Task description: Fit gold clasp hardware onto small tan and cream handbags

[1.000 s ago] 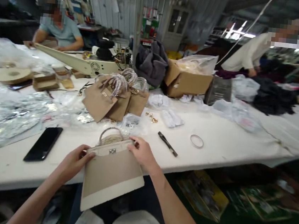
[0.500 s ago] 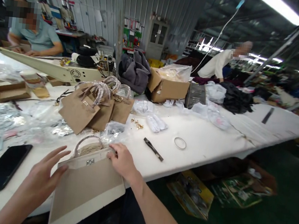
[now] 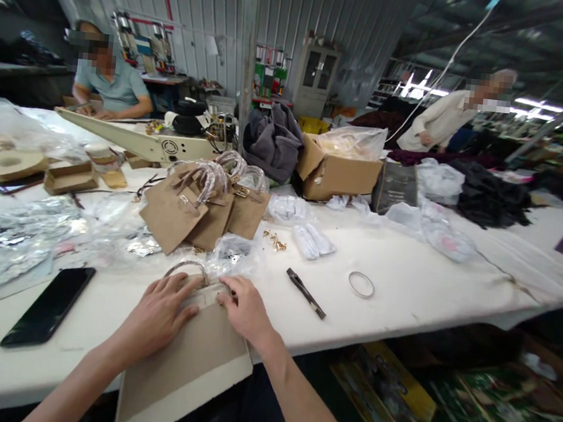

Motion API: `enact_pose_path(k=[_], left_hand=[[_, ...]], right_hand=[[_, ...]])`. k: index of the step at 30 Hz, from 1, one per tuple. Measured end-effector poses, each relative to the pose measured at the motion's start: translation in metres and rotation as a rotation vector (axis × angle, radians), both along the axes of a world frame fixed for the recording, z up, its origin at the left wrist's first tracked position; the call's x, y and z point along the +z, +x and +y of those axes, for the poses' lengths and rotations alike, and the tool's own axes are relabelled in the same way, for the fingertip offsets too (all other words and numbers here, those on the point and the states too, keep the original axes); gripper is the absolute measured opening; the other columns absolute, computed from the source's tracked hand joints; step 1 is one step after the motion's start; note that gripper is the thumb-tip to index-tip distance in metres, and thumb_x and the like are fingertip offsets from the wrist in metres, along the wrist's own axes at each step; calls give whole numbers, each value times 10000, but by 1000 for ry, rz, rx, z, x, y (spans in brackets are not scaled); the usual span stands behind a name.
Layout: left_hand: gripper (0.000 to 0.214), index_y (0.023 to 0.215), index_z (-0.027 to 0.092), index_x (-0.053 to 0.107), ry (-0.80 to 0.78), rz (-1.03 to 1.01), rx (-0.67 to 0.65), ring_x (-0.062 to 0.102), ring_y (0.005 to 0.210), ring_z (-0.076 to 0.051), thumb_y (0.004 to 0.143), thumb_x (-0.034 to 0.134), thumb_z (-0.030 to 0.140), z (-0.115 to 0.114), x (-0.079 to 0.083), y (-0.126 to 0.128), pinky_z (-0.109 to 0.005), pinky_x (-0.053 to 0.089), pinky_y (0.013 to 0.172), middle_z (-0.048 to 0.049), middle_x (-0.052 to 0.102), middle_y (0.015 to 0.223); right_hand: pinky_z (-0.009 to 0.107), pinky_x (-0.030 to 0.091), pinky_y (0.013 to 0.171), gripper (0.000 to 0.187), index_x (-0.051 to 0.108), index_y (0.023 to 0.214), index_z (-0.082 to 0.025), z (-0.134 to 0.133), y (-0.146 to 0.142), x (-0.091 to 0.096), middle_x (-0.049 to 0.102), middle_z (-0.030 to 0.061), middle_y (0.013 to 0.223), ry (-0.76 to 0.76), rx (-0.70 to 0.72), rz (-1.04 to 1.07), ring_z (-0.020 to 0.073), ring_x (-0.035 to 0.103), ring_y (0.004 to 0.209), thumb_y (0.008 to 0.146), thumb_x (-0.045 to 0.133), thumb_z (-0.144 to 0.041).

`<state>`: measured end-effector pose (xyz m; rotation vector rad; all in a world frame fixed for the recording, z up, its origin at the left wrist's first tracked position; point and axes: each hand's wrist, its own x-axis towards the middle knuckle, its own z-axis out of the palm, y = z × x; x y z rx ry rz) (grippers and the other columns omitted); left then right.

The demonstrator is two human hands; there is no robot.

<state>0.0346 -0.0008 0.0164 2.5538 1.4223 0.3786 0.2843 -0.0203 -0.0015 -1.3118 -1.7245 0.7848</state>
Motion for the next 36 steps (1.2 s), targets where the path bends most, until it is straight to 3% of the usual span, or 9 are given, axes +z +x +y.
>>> enact_pose_path(k=[9, 13, 18, 23, 27, 31, 36], left_hand=[[495, 1556, 334, 560, -21, -68, 26, 504, 1408, -372, 1068, 570, 416, -7, 3, -1, -547, 440, 1204, -139, 531, 1454], [520, 1562, 328, 541, -49, -80, 38, 488, 1416, -369, 1053, 602, 417, -10, 4, -1, -532, 422, 1221, -143, 513, 1468], [558, 1537, 295, 547, -75, -102, 68, 514, 1358, -366, 1002, 675, 386, -13, 5, 1, -519, 422, 1207, -153, 524, 1418], [573, 1486, 295, 573, -66, -133, 78, 518, 1319, -359, 949, 742, 397, -14, 7, -1, -500, 437, 1190, -133, 537, 1366], [535, 1422, 278, 602, -46, -145, 91, 520, 1286, -361, 932, 748, 437, -16, 6, -3, -508, 445, 1168, -127, 560, 1321], [533, 1391, 243, 622, -37, -149, 123, 481, 1354, -393, 929, 736, 482, -20, 2, -3, -545, 416, 1204, -162, 564, 1409], [617, 1488, 219, 591, -54, -178, 152, 419, 1478, -429, 945, 698, 494, -24, -5, -4, -592, 366, 1263, -195, 497, 1597]], right_hand=[[420, 570, 1044, 393, 729, 1413, -280, 4, 4, -2, 720, 72, 1364, -12, 79, -8, 264, 671, 1217, 1028, 684, -213], [472, 570, 1064, 412, 698, 1450, -264, -1, 6, -3, 717, 96, 1379, 11, 25, -111, 295, 679, 1210, 1040, 693, -307], [540, 531, 1088, 339, 740, 1358, -251, 5, 9, 13, 747, 131, 1290, 213, -69, -326, 353, 651, 1240, 1046, 699, -377], [489, 552, 1012, 247, 778, 1233, -235, 32, -4, 34, 772, 111, 1198, 314, -18, -359, 327, 685, 1139, 1062, 646, -355], [415, 542, 993, 212, 793, 1196, -220, 60, -41, 52, 774, 96, 1168, 291, 119, -425, 290, 695, 1107, 1047, 665, -299], [305, 512, 958, 203, 808, 1185, -205, 97, -105, 64, 774, 81, 1142, 215, 321, -588, 235, 702, 1079, 1072, 641, -231], [260, 495, 927, 218, 838, 1135, -203, 146, -194, 51, 770, 106, 1165, 148, 413, -816, 230, 722, 1078, 1071, 630, -196]])
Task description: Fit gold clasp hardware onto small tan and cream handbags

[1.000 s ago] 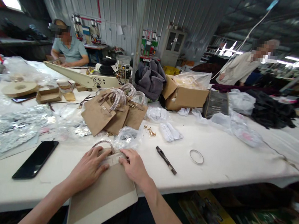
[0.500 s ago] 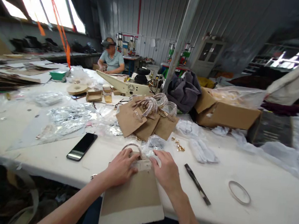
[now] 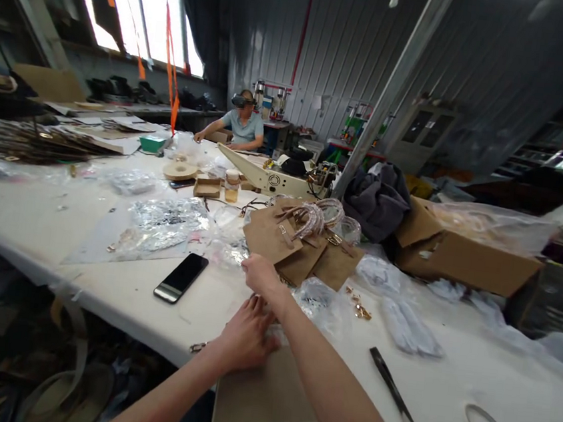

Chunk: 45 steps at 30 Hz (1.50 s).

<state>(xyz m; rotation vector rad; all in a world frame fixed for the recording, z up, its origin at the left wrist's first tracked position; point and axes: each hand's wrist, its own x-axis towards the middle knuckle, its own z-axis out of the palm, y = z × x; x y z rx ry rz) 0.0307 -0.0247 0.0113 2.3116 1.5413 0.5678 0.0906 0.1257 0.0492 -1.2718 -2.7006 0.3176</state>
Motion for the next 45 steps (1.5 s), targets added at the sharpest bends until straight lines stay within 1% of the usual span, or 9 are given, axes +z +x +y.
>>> enact_pose_path(k=[4, 8, 12, 16, 23, 30, 36, 41, 45], left_hand=[[740, 1591, 159, 526, 36, -63, -15, 356, 1559, -431, 948, 678, 493, 1, -6, -2, -580, 281, 1335, -203, 415, 1707], [801, 1649, 117, 469, 57, -127, -23, 336, 1593, -422, 957, 645, 480, 3, -11, -3, -576, 239, 1361, -218, 433, 1704], [801, 1619, 105, 510, 42, -148, -5, 374, 1560, -420, 935, 667, 493, 3, -12, -3, -553, 256, 1356, -229, 464, 1674], [696, 1494, 114, 637, 7, -119, 13, 430, 1483, -420, 922, 676, 508, 3, -9, -4, -543, 315, 1321, -226, 544, 1581], [541, 1306, 158, 737, 24, -101, 26, 483, 1360, -399, 877, 711, 487, 0, -6, -5, -521, 418, 1234, -212, 616, 1372], [489, 1243, 184, 730, 29, -69, 38, 522, 1263, -383, 884, 703, 515, -1, -4, -4, -509, 483, 1137, -186, 618, 1261], [499, 1261, 180, 715, 25, -56, 31, 515, 1262, -389, 883, 703, 506, -3, -2, -5, -513, 474, 1131, -187, 614, 1252], [500, 1247, 194, 720, 33, -78, 47, 514, 1269, -387, 859, 726, 511, -3, -5, -4, -507, 473, 1141, -179, 613, 1262], [520, 1265, 190, 718, 35, -96, 52, 516, 1272, -389, 863, 727, 519, -2, -6, -4, -519, 466, 1158, -182, 613, 1281]], right_hand=[[282, 520, 881, 218, 853, 1080, -142, 24, -45, -22, 764, 177, 1189, 5, -75, -66, 267, 749, 1043, 1031, 641, -148], [324, 548, 849, 218, 871, 1059, -119, 36, -60, -37, 774, 231, 1175, 16, -189, -63, 328, 765, 1044, 1018, 704, -254], [302, 540, 810, 131, 900, 987, -224, 44, -56, -45, 829, 147, 1064, -11, -264, 21, 316, 779, 1028, 932, 785, -253], [278, 524, 781, 137, 906, 959, -295, 49, -47, -51, 849, 76, 1025, -48, -294, 153, 281, 787, 999, 894, 800, -237], [261, 526, 725, 126, 891, 907, -198, 57, -36, -57, 839, 99, 913, -148, -313, 424, 259, 780, 881, 891, 780, -257], [214, 458, 467, 226, 855, 935, -108, 56, -29, -62, 747, 50, 669, -372, -362, 693, 169, 643, 535, 848, 754, -290], [193, 467, 448, 332, 841, 957, -113, 52, -28, -64, 762, 57, 741, -469, -368, 857, 157, 646, 583, 760, 848, -380], [195, 418, 408, 378, 851, 944, -100, 49, -28, -62, 763, 68, 730, -484, -379, 904, 146, 598, 541, 706, 898, -390], [197, 424, 420, 431, 861, 955, -88, 47, -27, -61, 775, 91, 745, -495, -396, 919, 153, 621, 551, 666, 932, -400]])
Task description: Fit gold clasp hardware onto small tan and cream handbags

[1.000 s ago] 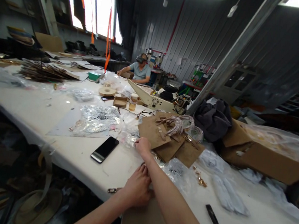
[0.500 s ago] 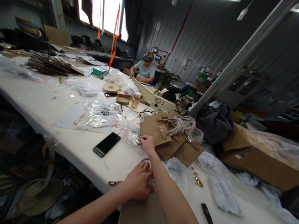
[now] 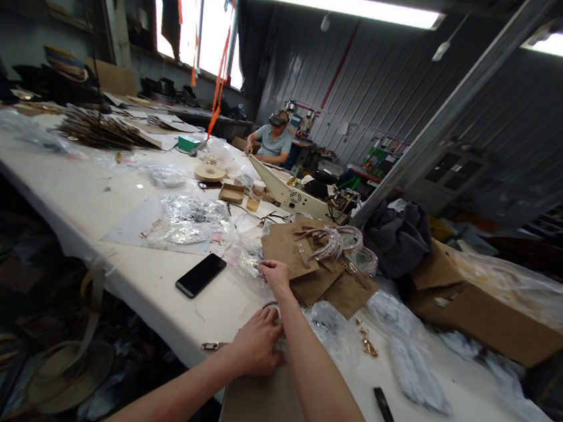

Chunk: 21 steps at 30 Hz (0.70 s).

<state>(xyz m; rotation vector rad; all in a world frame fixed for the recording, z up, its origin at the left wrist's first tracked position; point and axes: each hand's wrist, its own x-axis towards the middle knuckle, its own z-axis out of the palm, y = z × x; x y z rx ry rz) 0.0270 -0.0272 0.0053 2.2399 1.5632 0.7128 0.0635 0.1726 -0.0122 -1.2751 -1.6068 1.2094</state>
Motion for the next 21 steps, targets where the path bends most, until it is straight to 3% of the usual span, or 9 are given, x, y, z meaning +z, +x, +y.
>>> enact_pose_path(k=[10, 14, 21], left_hand=[[516, 1256, 185, 708, -9, -5, 5, 522, 1259, -383, 854, 732, 507, -1, 1, 0, -517, 461, 1164, -180, 613, 1275], [517, 1267, 191, 706, -8, -9, -3, 526, 1262, -385, 852, 733, 497, -1, 1, 0, -517, 461, 1165, -175, 616, 1258], [523, 1261, 192, 713, -9, -4, 2, 526, 1260, -390, 849, 727, 514, -1, 0, 0, -517, 464, 1154, -179, 607, 1273]], right_hand=[[210, 453, 466, 441, 874, 1019, -87, 4, 7, -7, 787, 102, 727, 20, 16, -38, 187, 693, 584, 698, 851, -390], [223, 527, 555, 360, 882, 967, -143, 5, 10, -7, 824, 87, 833, 88, 29, -67, 222, 756, 723, 694, 848, -375], [265, 595, 592, 297, 846, 959, -152, 4, 7, -9, 811, 66, 796, 96, 72, -60, 238, 783, 690, 777, 784, -378]])
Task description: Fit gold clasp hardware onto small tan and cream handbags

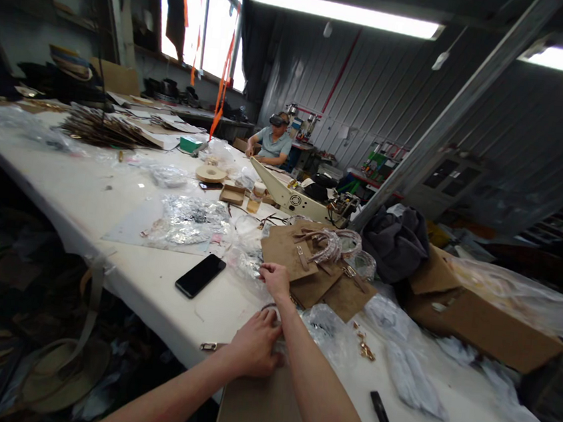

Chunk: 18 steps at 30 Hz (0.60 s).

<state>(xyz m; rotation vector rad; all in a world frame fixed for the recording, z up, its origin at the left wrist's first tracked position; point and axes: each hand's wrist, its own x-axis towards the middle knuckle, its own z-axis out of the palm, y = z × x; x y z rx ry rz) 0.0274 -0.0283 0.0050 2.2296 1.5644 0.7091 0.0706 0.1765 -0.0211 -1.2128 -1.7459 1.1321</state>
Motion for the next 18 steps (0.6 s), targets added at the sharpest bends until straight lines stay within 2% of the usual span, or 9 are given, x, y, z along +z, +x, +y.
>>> enact_pose_path(k=[7, 14, 18], left_hand=[[539, 1275, 190, 704, -2, 7, 1, 521, 1251, -386, 849, 739, 518, 1, -1, 1, -512, 464, 1145, -183, 600, 1276], [487, 1227, 202, 712, -11, -2, -1, 509, 1271, -384, 843, 756, 498, 0, 1, 0, -499, 447, 1147, -166, 602, 1255], [486, 1240, 210, 710, -12, -4, 3, 502, 1285, -392, 857, 746, 507, -1, 2, 0, -506, 452, 1139, -168, 602, 1273]], right_hand=[[262, 604, 600, 244, 841, 915, -157, -1, 6, 3, 799, 57, 748, -8, 11, 6, 232, 779, 687, 761, 780, -337], [290, 624, 597, 386, 827, 962, -129, -4, 10, 8, 806, 89, 782, -39, -4, 37, 254, 782, 697, 729, 869, -434], [277, 609, 571, 351, 800, 921, -142, -5, 12, 8, 789, 75, 756, -36, -7, 36, 249, 776, 687, 751, 849, -445]])
